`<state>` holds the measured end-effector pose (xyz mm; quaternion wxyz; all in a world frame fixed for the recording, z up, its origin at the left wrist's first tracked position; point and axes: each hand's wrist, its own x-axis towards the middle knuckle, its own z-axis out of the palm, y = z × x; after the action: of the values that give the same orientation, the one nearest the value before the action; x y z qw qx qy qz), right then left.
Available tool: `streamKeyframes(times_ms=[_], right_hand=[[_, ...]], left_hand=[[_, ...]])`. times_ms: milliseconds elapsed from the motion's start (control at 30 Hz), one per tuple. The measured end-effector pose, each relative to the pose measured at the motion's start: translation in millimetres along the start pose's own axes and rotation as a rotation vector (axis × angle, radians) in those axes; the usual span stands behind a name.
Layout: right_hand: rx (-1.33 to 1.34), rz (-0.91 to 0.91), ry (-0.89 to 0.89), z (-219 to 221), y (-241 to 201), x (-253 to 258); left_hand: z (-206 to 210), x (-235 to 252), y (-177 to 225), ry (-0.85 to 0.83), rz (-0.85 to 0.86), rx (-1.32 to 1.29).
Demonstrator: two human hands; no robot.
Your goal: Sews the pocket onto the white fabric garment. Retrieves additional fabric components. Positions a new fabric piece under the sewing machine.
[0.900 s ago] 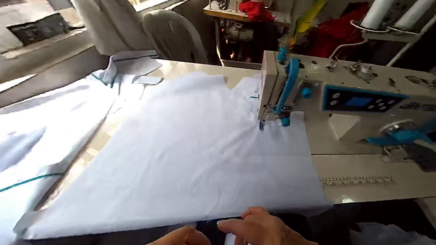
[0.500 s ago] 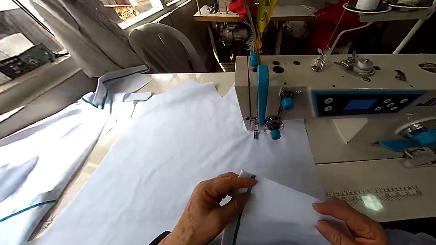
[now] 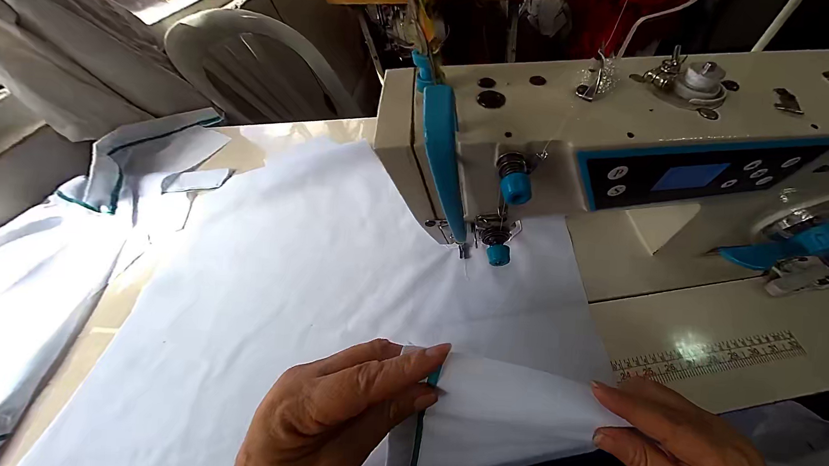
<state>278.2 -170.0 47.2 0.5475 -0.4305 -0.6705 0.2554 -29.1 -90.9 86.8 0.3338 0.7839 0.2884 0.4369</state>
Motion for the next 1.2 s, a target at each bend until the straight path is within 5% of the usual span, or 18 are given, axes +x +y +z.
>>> streamKeyframes(times_ms=[333,933,1033,1200], right_hand=[[-0.09,-0.105,-0.133,-8,0,1],[-0.283,-0.28,-0.12,-6,-10,-8],[-0.284,-0.25,-0.114,-5,-16,-8],[-0.169,0.0,-0.221,6,-36,-4]], left_hand=[[-5,-11,5,0.039,0.127,0.181],[9,-33,3,0.156,0.279,0.564],[15,-38,5,0.141,0.119,0.363],[21,-50,19,0.246,-0.366,-0.656]])
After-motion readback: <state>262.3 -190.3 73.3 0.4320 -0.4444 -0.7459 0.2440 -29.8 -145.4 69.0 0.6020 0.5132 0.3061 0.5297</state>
